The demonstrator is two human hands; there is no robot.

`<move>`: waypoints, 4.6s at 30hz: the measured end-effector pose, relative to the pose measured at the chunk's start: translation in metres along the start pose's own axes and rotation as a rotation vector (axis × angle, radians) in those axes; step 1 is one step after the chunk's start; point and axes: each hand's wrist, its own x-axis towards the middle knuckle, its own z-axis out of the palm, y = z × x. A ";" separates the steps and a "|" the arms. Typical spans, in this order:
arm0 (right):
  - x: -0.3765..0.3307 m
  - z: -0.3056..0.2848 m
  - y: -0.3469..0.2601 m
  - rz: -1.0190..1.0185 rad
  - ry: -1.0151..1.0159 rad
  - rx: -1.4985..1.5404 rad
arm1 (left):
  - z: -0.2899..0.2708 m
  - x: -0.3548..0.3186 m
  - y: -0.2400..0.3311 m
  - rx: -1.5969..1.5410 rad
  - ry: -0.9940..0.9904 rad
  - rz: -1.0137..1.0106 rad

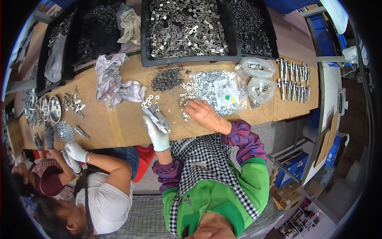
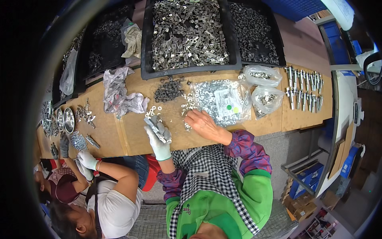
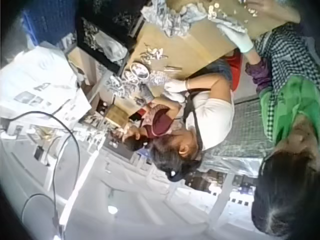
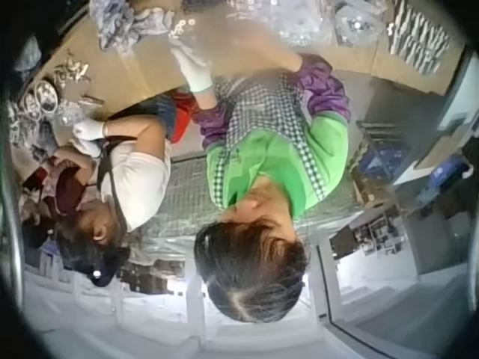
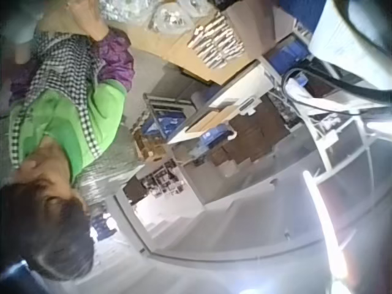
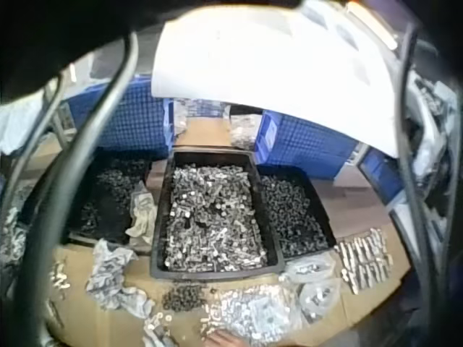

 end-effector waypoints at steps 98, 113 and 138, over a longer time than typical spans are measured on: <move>-0.056 -0.098 0.049 0.283 0.511 -0.113 | 0.046 -0.013 -0.038 0.069 -0.114 -0.129; -0.073 -0.091 0.117 0.243 -0.028 -0.577 | 0.052 -0.012 -0.047 0.134 -0.134 -0.169; -0.023 -0.036 -0.003 -0.227 0.403 0.042 | 0.064 -0.015 -0.046 0.162 -0.086 -0.225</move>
